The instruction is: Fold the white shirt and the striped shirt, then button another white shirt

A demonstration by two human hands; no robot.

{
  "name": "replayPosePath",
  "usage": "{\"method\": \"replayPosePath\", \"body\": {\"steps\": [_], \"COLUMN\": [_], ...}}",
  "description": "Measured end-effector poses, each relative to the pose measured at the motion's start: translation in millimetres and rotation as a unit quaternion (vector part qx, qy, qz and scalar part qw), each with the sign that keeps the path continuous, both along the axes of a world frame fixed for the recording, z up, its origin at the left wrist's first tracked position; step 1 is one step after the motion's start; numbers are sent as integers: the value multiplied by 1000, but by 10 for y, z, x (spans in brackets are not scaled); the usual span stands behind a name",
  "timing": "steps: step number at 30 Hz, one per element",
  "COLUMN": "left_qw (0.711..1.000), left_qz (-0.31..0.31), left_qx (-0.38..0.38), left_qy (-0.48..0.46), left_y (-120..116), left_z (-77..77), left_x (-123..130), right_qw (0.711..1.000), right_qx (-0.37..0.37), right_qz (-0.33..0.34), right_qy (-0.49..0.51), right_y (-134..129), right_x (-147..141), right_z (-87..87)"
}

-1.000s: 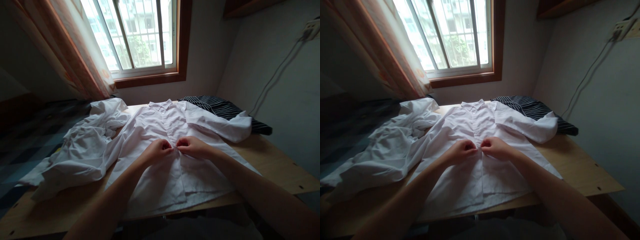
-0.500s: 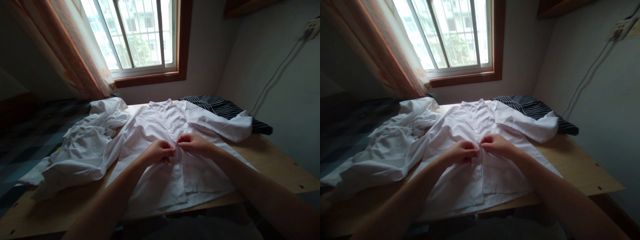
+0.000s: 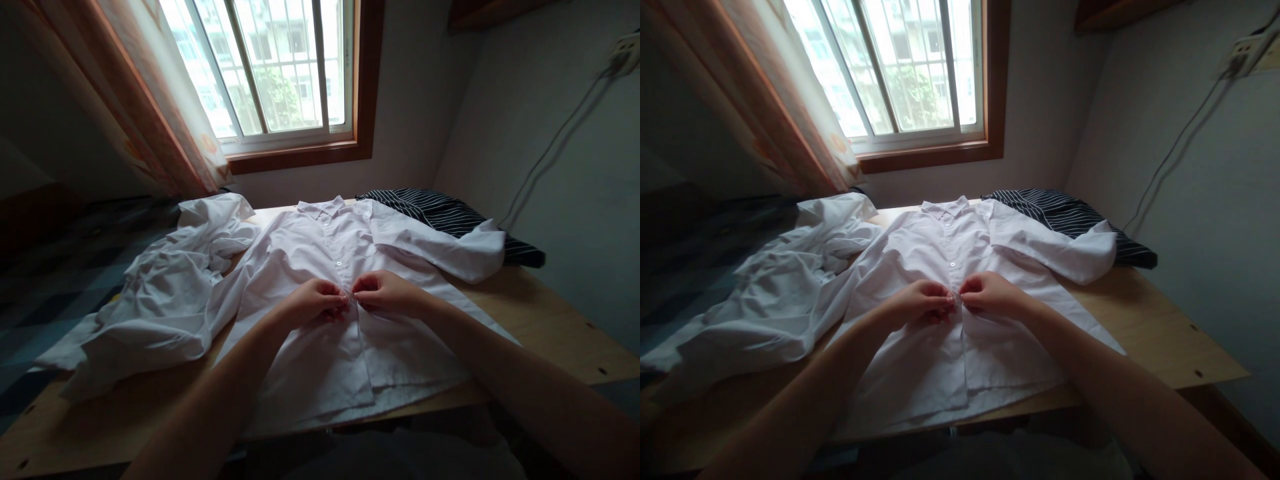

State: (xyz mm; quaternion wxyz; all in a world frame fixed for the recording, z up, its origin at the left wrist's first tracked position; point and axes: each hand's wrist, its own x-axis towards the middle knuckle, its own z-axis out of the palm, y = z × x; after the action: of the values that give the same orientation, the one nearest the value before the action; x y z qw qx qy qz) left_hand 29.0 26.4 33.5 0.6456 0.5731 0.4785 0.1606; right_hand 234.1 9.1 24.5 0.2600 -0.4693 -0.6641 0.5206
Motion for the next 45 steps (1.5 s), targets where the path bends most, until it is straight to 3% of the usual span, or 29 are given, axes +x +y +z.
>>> {"method": "replayPosePath", "body": {"steps": [17, 27, 36, 45], "left_qw": [1000, 995, 987, 986], "left_qz": [22, 43, 61, 61], "left_qx": [-20, -69, -76, -59], "left_qy": [3, -65, -124, -147], "left_y": [-34, -22, -32, -6], "left_z": [27, -18, 24, -42], "left_x": [46, 51, 36, 27], "right_qw": [1000, 999, 1000, 998], "right_qx": [-9, -19, 10, 51], "right_qz": [24, 29, 14, 36], "right_qy": [-8, 11, 18, 21], "right_y": [3, 8, 36, 44], "right_x": [33, 40, 65, 93], "right_z": [-12, -27, -24, 8]}}
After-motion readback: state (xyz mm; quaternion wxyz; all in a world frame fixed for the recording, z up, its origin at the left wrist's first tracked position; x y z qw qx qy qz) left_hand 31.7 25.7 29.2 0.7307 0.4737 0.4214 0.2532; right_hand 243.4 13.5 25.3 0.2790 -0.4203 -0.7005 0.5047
